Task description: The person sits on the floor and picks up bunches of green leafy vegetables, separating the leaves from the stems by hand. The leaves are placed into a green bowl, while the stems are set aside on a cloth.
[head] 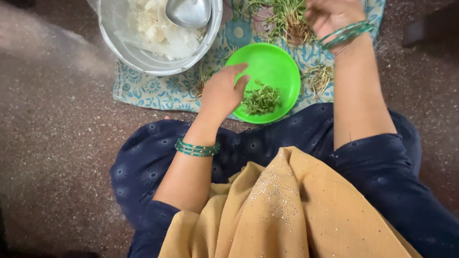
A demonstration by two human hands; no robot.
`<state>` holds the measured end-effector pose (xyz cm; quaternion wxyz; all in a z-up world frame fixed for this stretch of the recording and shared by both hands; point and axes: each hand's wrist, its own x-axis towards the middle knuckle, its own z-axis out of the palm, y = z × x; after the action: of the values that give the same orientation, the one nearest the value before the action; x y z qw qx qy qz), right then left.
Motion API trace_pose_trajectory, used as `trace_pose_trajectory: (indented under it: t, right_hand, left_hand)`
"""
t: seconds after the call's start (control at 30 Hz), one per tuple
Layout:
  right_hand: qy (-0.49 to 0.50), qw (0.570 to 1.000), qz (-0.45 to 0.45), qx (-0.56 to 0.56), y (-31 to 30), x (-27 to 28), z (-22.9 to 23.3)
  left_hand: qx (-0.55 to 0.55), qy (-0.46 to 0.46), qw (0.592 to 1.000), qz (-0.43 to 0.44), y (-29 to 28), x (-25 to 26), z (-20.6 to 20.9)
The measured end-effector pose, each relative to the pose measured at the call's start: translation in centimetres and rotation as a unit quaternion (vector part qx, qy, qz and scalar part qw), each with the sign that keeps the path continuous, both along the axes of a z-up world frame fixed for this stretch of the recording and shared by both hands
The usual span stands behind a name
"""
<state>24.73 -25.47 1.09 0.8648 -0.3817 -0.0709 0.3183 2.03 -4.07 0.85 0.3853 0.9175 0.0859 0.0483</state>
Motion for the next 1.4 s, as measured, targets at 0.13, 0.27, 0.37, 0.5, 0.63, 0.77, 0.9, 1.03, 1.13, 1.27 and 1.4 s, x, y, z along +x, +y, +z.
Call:
trace_pose_trajectory:
  t: [0.13,0.27,0.37,0.5,0.63,0.77,0.9,1.03,1.13,1.27,1.4]
  right_hand:
    - [-0.046,0.993,0.111,0.015,2.4,-4.1,1.6]
    - [-0.098,0.981,0.164,-0.03,4.0,-7.9,0.9]
    - [-0.015,0.984,0.172,-0.049,3.8,-10.3,1.2]
    - [0.059,0.978,0.2,0.002,3.5,-11.2,1.3]
    - [0.106,0.965,0.221,0.096,2.9,-11.4,0.3]
    - [0.103,0.98,0.156,0.075,1.5,-10.1,-1.9]
    - [-0.085,0.948,0.15,-0.268,1.3,-8.1,-7.8]
    - [-0.363,0.743,0.175,-0.535,1.5,-8.8,-12.1]
    - [-0.459,0.629,0.187,-0.598,1.1,-9.4,-10.8]
    - [-0.49,0.612,0.169,-0.597,-0.6,-8.4,-8.2]
    - [-0.469,0.59,0.082,-0.652,-3.1,-6.8,-9.7]
  left_hand:
    - [-0.257,-0.121,0.959,0.003,-0.2,0.2,1.1]
    - [-0.488,-0.059,0.871,0.005,-0.5,0.1,1.3]
    - [-0.443,-0.04,0.896,0.014,-0.6,-0.1,1.1]
    - [-0.35,-0.048,0.935,-0.009,-0.5,-0.3,1.4]
    - [-0.359,-0.066,0.929,-0.054,0.2,-0.4,1.5]
    - [-0.295,0.004,0.955,-0.011,2.6,-0.2,1.4]
    - [-0.011,0.197,0.977,0.08,6.4,-2.2,0.5]
    - [0.091,0.267,0.934,0.22,6.8,-1.8,-4.0]
    - [0.071,0.29,0.92,0.253,7.4,-1.4,-7.4]
    - [0.053,0.246,0.92,0.299,8.6,-1.3,-9.9]
    - [0.099,0.225,0.925,0.289,8.5,-1.3,-10.9]
